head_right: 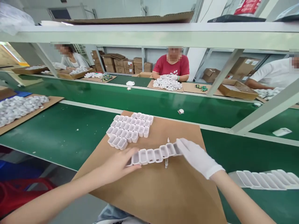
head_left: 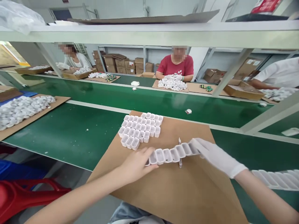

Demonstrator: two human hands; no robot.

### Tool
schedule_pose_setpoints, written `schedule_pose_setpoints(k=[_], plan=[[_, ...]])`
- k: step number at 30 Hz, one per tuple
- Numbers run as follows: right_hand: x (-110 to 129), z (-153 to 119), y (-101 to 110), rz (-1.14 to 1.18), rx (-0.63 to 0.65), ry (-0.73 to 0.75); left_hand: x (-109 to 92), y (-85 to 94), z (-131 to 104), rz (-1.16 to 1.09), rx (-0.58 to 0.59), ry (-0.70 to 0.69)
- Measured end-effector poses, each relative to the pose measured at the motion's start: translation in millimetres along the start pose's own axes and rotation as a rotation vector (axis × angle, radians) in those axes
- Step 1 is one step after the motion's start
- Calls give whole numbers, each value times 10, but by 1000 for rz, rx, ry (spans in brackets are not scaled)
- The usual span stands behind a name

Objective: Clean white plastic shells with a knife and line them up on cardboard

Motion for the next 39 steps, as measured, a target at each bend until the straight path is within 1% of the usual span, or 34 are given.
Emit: schedule_pose_setpoints(k=[2, 3, 5, 7, 9, 12, 14, 17, 19, 20, 22, 24, 26, 28, 30, 32, 35, 37, 39], plan=[[204, -17, -244, 57, 149, 41, 233, 79, -238, -9, 10, 47], [278, -24, -350, 74, 202, 44, 341, 105, -333, -12, 11, 71], [384, -32, -508, 76, 248, 32, 517, 133, -471, -17, 11, 101], [453, -42, -594, 68, 265, 37, 627, 139, -539, -30, 14, 117], [482, -56, -621, 79, 267, 16, 680, 133, -555, -39, 17, 130], [465, -86, -616, 68, 258, -55, 708, 106, -541, -1, 0, 152], [444, -105, -618, 20, 248, -47, 716, 76, -544, 42, -26, 174], [419, -111, -645, -78, 231, 17, 700, 58, -571, 221, -78, 213], [410, -95, -672, -149, 216, 38, 632, 83, -556, 369, -124, 188], [413, -83, -685, -179, 204, 46, 575, 100, -523, 413, -145, 152], [435, -62, -707, -212, 176, 72, 428, 118, -389, 429, -160, 49], [469, -49, -724, -220, 160, 103, 271, 82, -175, 428, -91, -44], [503, -44, -734, -227, 155, 131, 156, -9, 74, 436, 42, -78], [533, -42, -736, -240, 147, 174, 87, -103, 302, 420, 99, -94], [552, -36, -738, -253, 131, 213, 68, -183, 468, 409, 126, -101], [560, -25, -748, -251, 124, 236, 75, -237, 559, 400, 149, -109], [560, -12, -758, -225, 142, 248, 76, -261, 594, 377, 180, -121], [562, -9, -720, -223, 160, 249, 40, -236, 601, 360, 184, -125], [574, 10, -607, -245, 163, 219, -31, -161, 636, 343, 167, -138]])
Point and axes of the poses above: each hand's wrist, its own z-axis towards the middle knuckle, its own y-axis out of the back of the hand, x = y × z, the point moved 3 cm from there along z, towards the middle knuckle, and after that the axes turned 10 degrees about -y, right-handed, at the moved point
